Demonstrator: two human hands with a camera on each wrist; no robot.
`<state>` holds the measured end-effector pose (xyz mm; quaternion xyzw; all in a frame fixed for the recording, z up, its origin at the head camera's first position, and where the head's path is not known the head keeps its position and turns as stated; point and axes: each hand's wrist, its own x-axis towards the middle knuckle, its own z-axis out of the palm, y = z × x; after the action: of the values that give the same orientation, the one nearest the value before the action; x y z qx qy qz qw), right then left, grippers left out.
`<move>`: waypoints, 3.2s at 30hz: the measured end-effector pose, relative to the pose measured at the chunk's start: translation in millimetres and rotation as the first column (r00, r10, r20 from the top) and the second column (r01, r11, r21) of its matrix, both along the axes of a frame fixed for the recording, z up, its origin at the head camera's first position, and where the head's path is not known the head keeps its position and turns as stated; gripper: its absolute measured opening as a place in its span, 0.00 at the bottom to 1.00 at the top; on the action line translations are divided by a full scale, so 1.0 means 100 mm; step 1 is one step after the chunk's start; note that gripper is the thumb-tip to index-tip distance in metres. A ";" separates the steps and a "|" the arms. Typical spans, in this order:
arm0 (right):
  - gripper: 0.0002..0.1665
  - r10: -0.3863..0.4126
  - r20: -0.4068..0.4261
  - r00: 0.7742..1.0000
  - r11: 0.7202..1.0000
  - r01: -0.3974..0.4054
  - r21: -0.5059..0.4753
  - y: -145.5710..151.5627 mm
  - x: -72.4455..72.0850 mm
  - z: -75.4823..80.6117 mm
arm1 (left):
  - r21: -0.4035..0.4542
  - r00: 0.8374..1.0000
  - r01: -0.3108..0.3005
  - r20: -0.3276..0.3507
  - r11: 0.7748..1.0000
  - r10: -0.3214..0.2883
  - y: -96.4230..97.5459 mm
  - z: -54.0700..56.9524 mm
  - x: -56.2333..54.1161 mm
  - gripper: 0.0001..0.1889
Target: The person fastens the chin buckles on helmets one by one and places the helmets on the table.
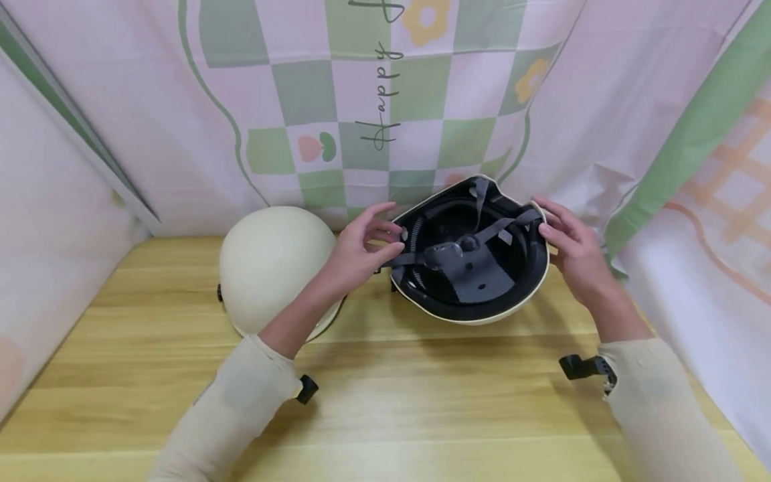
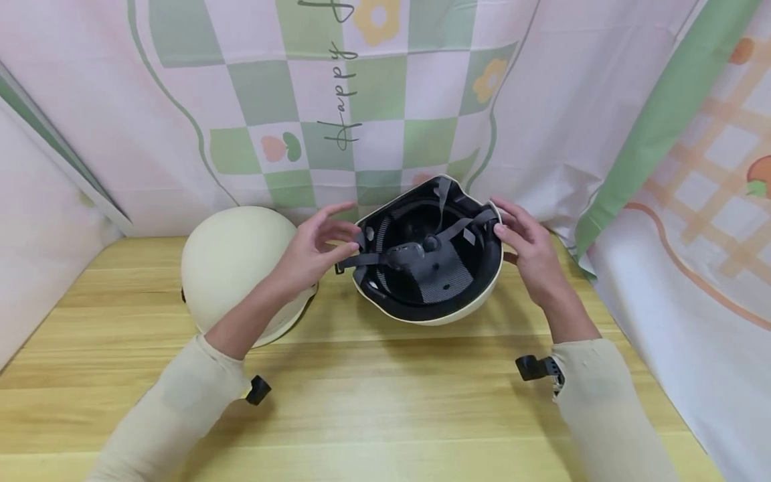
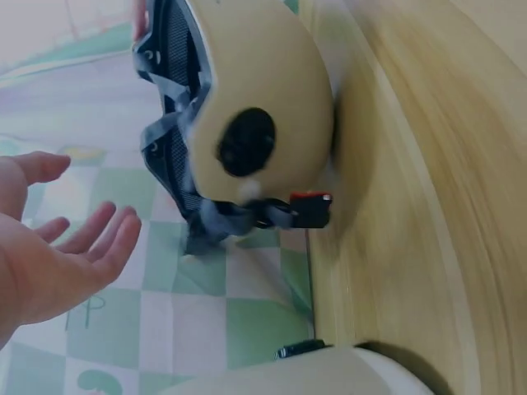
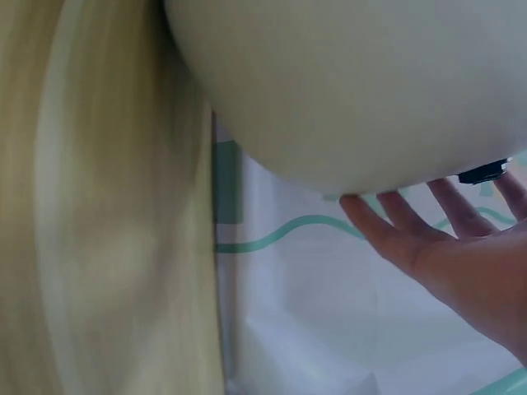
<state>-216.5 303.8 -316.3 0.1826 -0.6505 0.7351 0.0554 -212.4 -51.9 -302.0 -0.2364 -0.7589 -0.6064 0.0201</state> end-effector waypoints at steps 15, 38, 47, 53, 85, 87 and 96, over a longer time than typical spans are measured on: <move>0.23 -0.044 0.058 0.997 0.995 0.039 0.095 0.08 0.03 -0.15 | -0.465 0.997 0.080 0.030 0.881 -0.075 -0.08 -0.15 -0.04 0.64; 0.26 0.033 -0.495 0.868 0.660 0.353 0.663 -0.30 -0.01 0.28 | -0.410 0.984 0.177 0.074 0.895 -0.160 -0.03 -0.27 -0.12 0.47; 0.24 0.243 -0.216 0.946 0.410 0.102 0.907 -0.53 -0.15 0.22 | -0.398 0.988 0.155 0.057 0.904 -0.144 -0.02 -0.33 -0.15 0.46; 0.26 0.297 -0.074 0.952 0.325 -0.028 0.945 -0.62 -0.23 0.15 | -0.350 0.989 0.146 0.076 0.925 -0.128 -0.02 -0.32 -0.13 0.42; 0.17 0.369 0.035 0.929 0.263 -0.141 0.955 -0.80 -0.29 -0.06 | -0.376 0.991 0.130 0.062 0.917 -0.115 -0.10 -0.36 -0.13 0.39; 0.17 0.364 0.038 0.931 0.251 -0.138 0.958 -0.80 -0.29 -0.07 | -0.361 0.992 0.122 0.066 0.925 -0.105 -0.10 -0.35 -0.13 0.39; 0.15 0.328 -0.055 0.943 0.329 -0.060 0.942 -0.75 -0.28 -0.08 | -0.298 0.997 0.066 0.059 0.952 -0.051 -0.16 -0.28 -0.08 0.38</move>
<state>-244.2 229.0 -323.9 0.3440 -0.9127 0.2094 -0.0700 -220.4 -68.0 -330.0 -0.2436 -0.8351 -0.4903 -0.0535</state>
